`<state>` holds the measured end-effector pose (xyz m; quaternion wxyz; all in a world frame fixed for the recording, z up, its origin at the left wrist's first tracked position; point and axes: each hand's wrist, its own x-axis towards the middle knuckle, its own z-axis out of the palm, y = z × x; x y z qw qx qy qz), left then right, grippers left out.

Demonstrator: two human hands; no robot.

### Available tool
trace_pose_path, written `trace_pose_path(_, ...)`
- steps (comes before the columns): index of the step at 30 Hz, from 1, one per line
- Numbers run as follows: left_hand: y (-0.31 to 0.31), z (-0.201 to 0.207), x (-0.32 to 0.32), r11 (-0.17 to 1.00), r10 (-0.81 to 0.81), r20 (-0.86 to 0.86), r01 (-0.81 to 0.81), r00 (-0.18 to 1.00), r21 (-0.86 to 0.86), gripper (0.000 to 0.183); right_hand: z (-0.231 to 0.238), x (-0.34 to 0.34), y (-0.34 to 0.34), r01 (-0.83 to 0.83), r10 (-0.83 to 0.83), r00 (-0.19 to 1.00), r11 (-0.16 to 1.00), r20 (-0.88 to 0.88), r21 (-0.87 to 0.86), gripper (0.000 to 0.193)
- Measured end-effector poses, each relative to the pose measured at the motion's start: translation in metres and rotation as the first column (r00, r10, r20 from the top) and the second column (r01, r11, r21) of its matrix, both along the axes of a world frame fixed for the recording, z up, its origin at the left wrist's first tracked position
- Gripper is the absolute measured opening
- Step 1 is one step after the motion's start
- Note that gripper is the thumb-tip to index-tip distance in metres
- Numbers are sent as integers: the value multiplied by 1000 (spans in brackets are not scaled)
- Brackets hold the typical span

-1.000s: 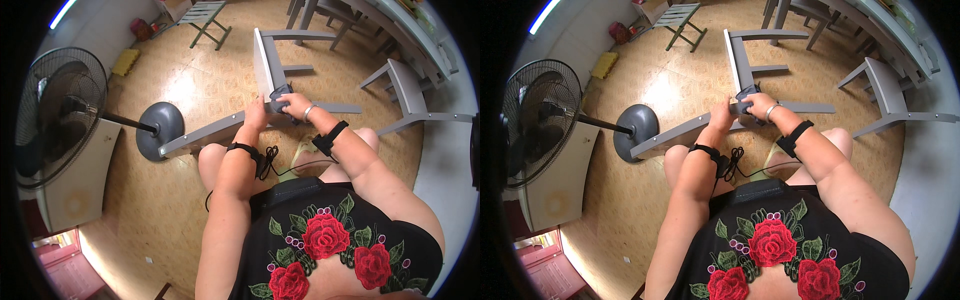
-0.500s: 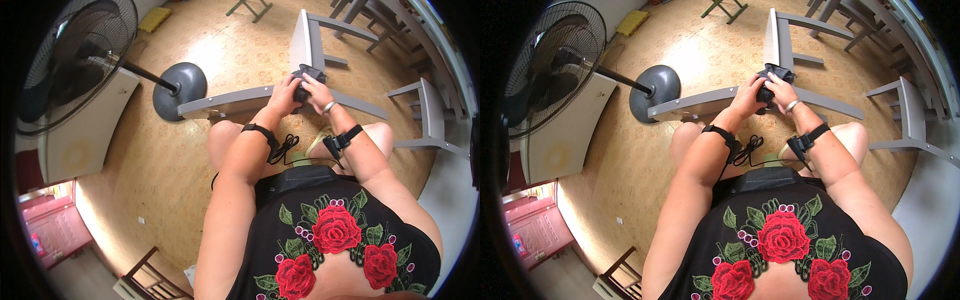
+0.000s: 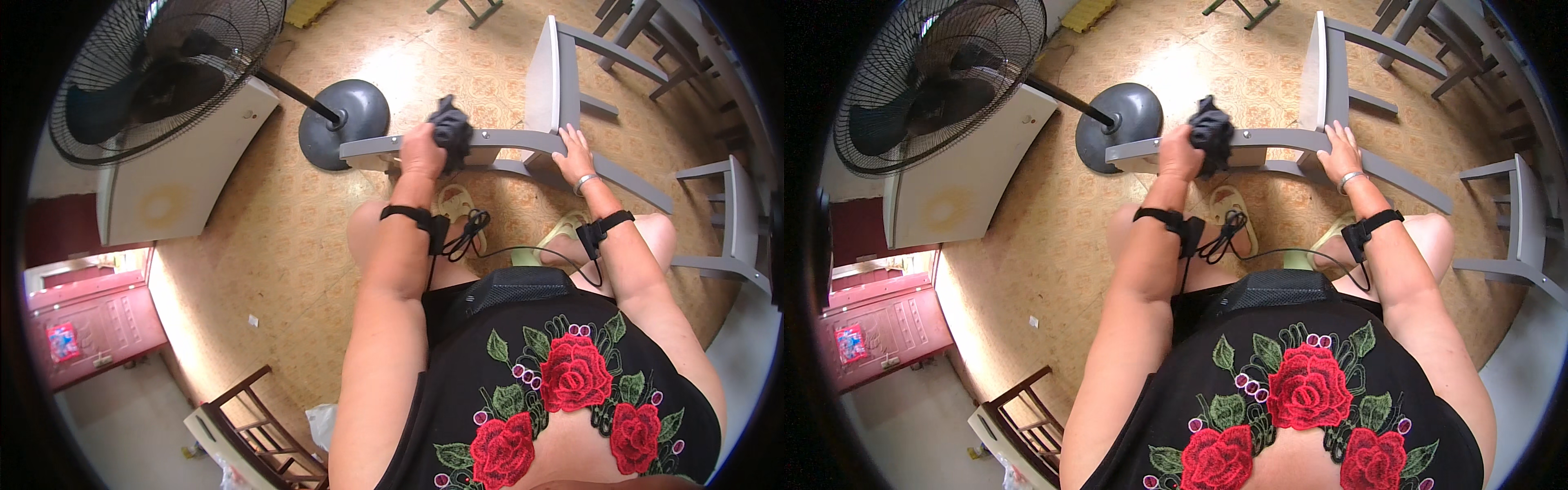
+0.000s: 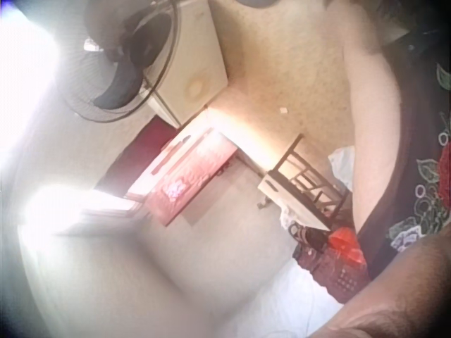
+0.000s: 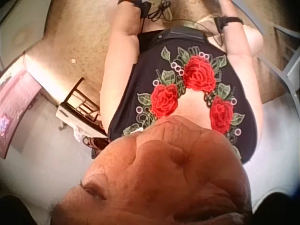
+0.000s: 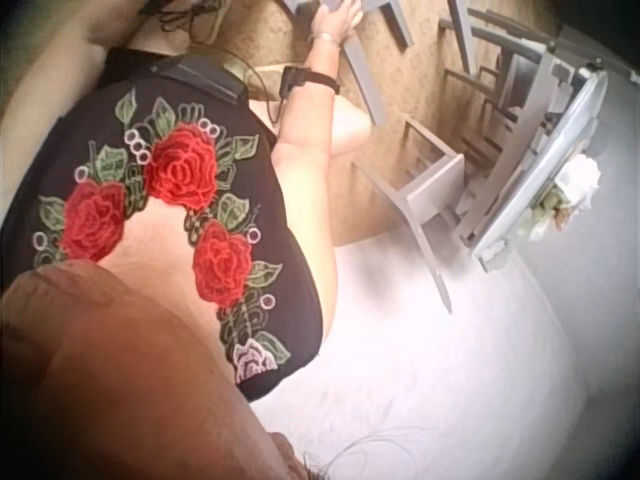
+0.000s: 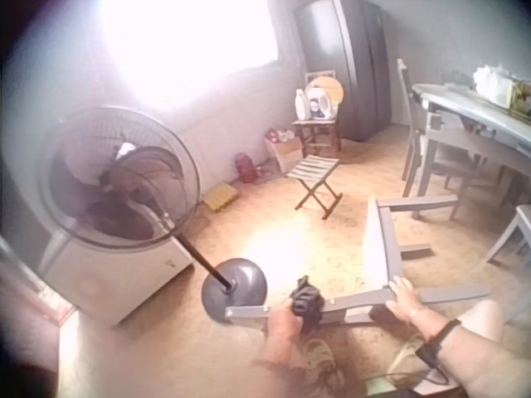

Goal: The person wipes down different parts of a chair using a cloth, including the seat, the back, and the legs, while sitting on a small stool.

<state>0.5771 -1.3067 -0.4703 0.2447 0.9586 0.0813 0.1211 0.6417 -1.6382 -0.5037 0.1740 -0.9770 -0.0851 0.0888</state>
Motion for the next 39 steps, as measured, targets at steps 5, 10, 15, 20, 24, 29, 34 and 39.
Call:
trace_pose_path(5, 74, -11, -31, 920, 377, 70, -382, 924, 87, 23, 10, -3, 3, -40, 38, 998, 999, -55, -25, 75)
trace_pose_path(10, 84, -1, -26, 732, 676, -78, -657, 733, 180, 30, 7, 3, -6, -58, 48, 990, 996, -134, -71, 80)
trace_pose_path(15, 69, -6, -17, 927, 367, -149, -348, 918, 139, 39, 0, 13, -15, -101, 90, 982, 993, -166, -55, 79)
trace_pose_path(20, 20, -21, -10, 1000, -8, 19, 8, 1000, 4, 49, 11, 10, -1, -103, 84, 977, 991, -194, -90, 82)
trace_pose_path(24, -20, -32, 1, 965, -259, 105, 261, 960, -4, 61, 22, 9, 17, -154, 131, 971, 982, -199, -108, 82)
trace_pose_path(29, -96, -20, 28, 905, -426, -78, 425, 901, -30, 72, 24, 14, -1, -191, 163, 958, 976, -235, -102, 80)
trace_pose_path(34, -149, -15, 43, 838, -545, -103, 535, 832, -110, 77, 25, 17, -2, -270, 234, 930, 958, -285, -93, 76)
trace_pose_path(39, -176, -19, 53, 846, -532, -138, 531, 836, -41, 72, 19, 22, -10, -268, 224, 928, 957, -296, -115, 73)
